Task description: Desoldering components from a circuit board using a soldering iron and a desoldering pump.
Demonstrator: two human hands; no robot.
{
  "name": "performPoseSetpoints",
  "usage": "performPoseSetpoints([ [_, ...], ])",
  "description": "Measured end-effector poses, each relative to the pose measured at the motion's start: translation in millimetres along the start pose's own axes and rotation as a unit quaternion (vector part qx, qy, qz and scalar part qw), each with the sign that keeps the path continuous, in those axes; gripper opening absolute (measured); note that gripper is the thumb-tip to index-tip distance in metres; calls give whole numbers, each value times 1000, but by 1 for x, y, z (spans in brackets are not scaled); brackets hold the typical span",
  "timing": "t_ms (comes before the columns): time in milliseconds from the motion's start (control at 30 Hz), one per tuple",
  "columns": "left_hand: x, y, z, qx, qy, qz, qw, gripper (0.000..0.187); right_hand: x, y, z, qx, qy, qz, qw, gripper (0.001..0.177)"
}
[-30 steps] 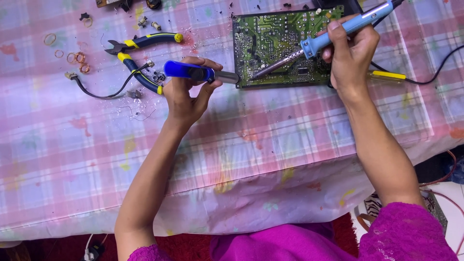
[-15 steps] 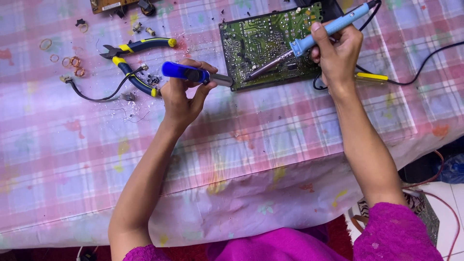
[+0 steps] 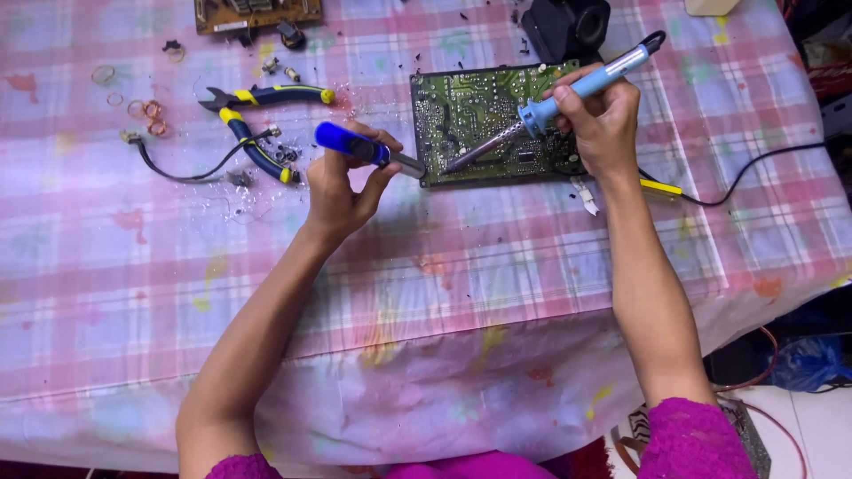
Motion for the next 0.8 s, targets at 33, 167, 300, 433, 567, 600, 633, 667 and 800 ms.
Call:
performPoseSetpoints([
  [33, 0, 0, 1, -4, 2, -1, 1000, 30, 0, 2, 1, 2, -3, 0, 1000, 23],
  [167, -1, -3, 2, -16, 6, 2, 1000, 30, 0, 5, 1, -14, -7, -15, 1000, 18],
  [300, -2, -6, 1, -23, 1, 16, 1000, 33, 0, 7, -3, -14, 3, -12, 1000, 19],
  [433, -2, 1, 1, 10, -3, 14, 1000, 32, 1, 3, -1, -22, -2, 4, 1000, 19],
  [567, -3, 5, -2, 35, -3, 3, 999, 27, -1, 6, -4, -7, 4, 5, 1000, 21],
  [600, -3, 5, -2, 37, -3, 7, 999, 27, -2, 10, -3, 2, 9, -1, 1000, 20],
  [633, -2, 4, -1, 36, -3, 7, 999, 27, -3, 10, -3, 3, 9, 0, 1000, 20],
  [667, -2, 4, -1, 33, -3, 2, 999, 28, -3, 11, -3, 9, 6, 0, 1000, 20],
  [800, -2, 5, -1, 30, -4, 4, 1000, 28, -1, 10, -2, 7, 1, -2, 1000, 20],
])
Point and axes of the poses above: each hand's wrist, its own z-axis away from the middle knuckle, its own x-axis out of the palm, y = z × x, the point moved 7 cm from there along -z, towards the middle knuckle, and after that the axes turned 3 degrees about -x, right-handed, at the moved point
